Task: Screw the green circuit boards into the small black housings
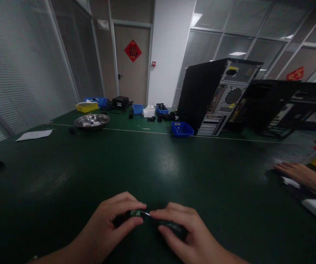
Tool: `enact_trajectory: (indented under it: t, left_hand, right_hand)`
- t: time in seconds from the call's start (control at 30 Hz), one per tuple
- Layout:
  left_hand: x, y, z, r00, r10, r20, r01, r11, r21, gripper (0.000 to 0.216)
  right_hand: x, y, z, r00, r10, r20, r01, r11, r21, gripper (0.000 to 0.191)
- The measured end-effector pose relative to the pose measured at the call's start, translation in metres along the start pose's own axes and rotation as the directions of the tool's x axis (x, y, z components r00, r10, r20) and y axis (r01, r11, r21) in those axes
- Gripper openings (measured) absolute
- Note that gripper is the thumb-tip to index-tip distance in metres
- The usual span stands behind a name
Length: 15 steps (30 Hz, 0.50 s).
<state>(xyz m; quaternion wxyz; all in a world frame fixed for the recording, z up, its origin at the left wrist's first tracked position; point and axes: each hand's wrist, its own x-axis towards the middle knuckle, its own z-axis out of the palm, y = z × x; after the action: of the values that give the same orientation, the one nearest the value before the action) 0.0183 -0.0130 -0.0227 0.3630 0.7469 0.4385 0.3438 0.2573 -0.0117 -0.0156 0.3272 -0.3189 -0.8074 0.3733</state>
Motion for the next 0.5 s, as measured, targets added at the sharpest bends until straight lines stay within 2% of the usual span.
enact_trajectory:
  t: [0.2, 0.5]
  left_hand:
    - [-0.003, 0.005, -0.003, 0.998, 0.018, 0.055, -0.024, 0.994, 0.108, 0.025]
    - [-0.001, 0.011, -0.002, 0.998, 0.04, 0.055, -0.042, 0.998, 0.043, 0.017]
  right_hand:
    - [0.001, 0.001, 0.0, 0.999, 0.01, 0.034, -0.009, 1.0, -0.028, 0.033]
    - [-0.002, -0.004, 0.002, 0.998, -0.019, -0.057, 0.021, 1.0, 0.02, 0.032]
